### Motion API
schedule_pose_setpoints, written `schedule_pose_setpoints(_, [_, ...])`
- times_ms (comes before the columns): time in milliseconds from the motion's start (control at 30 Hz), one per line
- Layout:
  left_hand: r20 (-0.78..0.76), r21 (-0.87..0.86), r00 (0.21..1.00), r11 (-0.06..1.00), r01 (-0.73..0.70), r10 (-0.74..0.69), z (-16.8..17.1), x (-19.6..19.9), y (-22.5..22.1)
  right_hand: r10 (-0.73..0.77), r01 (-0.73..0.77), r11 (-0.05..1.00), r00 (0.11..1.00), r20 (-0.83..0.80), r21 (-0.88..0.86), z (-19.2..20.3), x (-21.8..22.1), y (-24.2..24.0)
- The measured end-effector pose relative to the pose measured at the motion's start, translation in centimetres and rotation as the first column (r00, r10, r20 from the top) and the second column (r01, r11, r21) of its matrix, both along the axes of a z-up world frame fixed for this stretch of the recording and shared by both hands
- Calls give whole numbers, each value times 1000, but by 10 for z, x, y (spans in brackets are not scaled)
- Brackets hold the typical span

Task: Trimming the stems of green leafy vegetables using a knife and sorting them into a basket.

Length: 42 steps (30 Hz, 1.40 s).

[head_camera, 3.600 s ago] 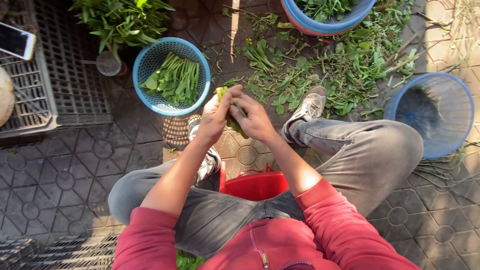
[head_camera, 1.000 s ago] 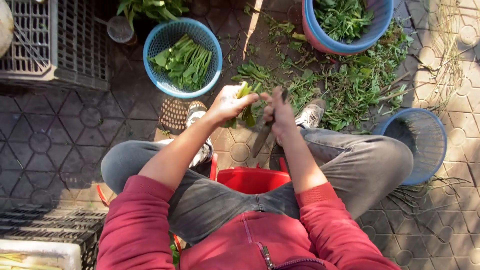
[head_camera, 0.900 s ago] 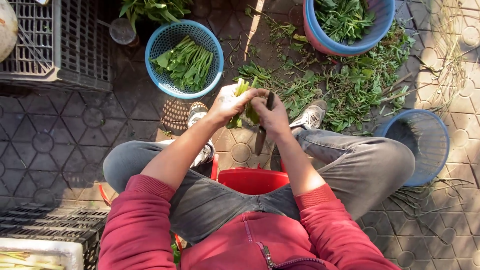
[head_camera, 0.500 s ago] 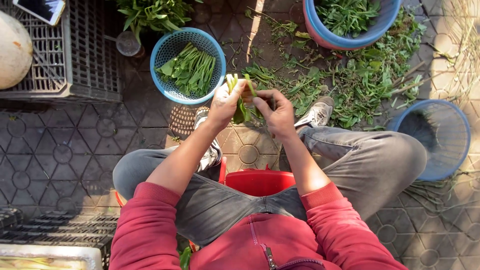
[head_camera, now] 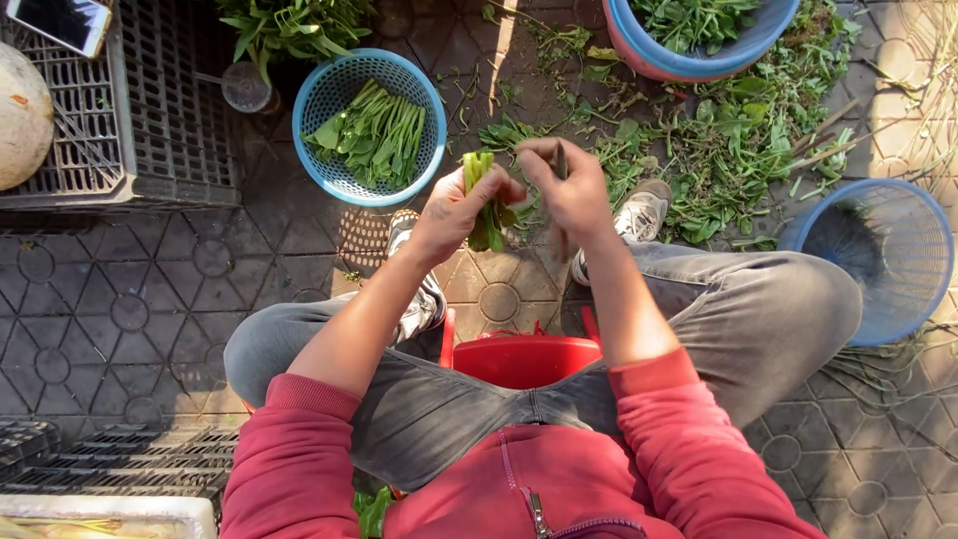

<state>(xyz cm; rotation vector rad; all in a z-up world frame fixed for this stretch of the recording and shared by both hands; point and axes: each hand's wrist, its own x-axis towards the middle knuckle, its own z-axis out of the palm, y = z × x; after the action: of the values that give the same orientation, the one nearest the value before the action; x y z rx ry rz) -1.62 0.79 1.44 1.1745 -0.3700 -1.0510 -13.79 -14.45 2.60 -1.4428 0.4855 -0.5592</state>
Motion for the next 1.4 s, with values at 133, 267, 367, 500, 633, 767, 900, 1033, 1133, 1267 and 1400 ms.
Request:
schedule_pose_setpoints(133, [59, -55, 988, 988, 143, -139, 17, 4, 3, 219, -209, 960, 975, -31, 188, 57, 16, 1])
schedule_pose_setpoints(267, [19, -100, 976, 971, 216, -215, 14, 13, 8, 296, -281, 936, 955, -39, 213, 68, 25, 3])
schedule_pose_setpoints(367, [15, -113, 969, 962, 249, -249, 21, 23, 14, 293, -278, 928, 956, -24, 248, 72, 34, 5])
schedule_pose_setpoints(500, [36, -16, 951, 952, 307, -306, 33, 35, 18, 264, -192, 919, 948, -176, 344, 55, 50, 7])
schedule_pose_setpoints(633, [102, -26, 978, 982, 187, -184, 68, 42, 22, 210, -158, 964, 944, -253, 213, -38, 54, -8])
schedule_pose_setpoints(767, [42, -92, 997, 993, 71, -67, 96, 60, 24, 36, -6, 999, 632, -774, 42, -209, 17, 25])
schedule_pose_setpoints(900, [3, -115, 1000, 993, -15, 16, 107, 62, 24, -21, -229, 970, 274, -961, -86, -340, -19, 70])
schedule_pose_setpoints(1033, [39, -62, 999, 998, 12, -9, 105, 68, 25, -24, -335, 936, 250, -968, -109, -329, -29, 66])
schedule_pose_setpoints(1133, [175, 27, 984, 1000, -15, 10, 91, 73, 21, 36, -424, 887, 460, -887, -184, -299, -22, 25])
schedule_pose_setpoints(1267, [801, 393, 485, 919, 16, -351, 17, 73, 14, 193, -465, 863, 663, -723, -196, -162, -15, -7])
schedule_pose_setpoints(1400, [833, 546, 60, 835, 67, -550, -31, 58, 2, 152, -346, 855, 880, -450, -387, -61, -18, -11])
